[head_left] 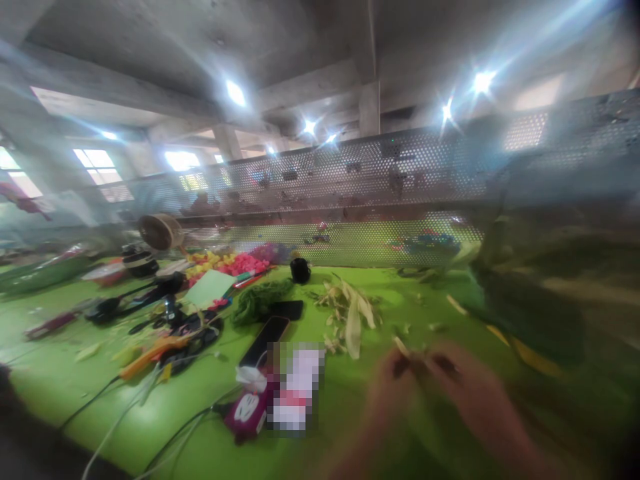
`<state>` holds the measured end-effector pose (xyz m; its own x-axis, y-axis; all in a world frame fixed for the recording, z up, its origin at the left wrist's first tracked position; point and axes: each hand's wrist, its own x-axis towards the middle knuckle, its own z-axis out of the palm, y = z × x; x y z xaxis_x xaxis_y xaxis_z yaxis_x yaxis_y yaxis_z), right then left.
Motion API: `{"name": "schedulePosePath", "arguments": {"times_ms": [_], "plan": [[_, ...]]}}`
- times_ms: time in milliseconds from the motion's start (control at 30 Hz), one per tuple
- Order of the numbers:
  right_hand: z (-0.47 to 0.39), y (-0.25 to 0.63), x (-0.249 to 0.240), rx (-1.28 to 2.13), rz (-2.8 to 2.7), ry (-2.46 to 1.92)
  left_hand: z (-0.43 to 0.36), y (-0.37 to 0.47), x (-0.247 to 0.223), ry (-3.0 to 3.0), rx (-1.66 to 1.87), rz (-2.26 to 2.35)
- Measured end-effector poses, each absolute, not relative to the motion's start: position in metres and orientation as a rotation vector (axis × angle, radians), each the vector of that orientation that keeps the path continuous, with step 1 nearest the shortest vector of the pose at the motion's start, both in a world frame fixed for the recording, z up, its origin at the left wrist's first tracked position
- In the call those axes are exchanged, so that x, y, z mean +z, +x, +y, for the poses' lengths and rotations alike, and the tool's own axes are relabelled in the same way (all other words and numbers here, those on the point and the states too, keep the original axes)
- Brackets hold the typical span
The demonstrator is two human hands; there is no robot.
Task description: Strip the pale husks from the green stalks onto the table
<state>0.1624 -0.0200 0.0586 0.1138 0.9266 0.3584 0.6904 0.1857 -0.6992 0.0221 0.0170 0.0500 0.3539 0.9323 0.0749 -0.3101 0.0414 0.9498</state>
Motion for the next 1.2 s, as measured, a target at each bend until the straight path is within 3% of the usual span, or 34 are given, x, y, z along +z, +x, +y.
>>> {"name": "schedulePosePath", "arguments": {"times_ms": [300, 1200], "plan": [[-0.019, 0.152, 0.068, 0.630, -1.592, -1.594, 0.023, 0.014, 0.045, 1.028, 1.137, 0.914], [-0.017, 0.164, 0.058, 0.575, -1.743, -1.614, 0.021, 0.017, 0.040, 1.195, 1.055, 0.880]]}}
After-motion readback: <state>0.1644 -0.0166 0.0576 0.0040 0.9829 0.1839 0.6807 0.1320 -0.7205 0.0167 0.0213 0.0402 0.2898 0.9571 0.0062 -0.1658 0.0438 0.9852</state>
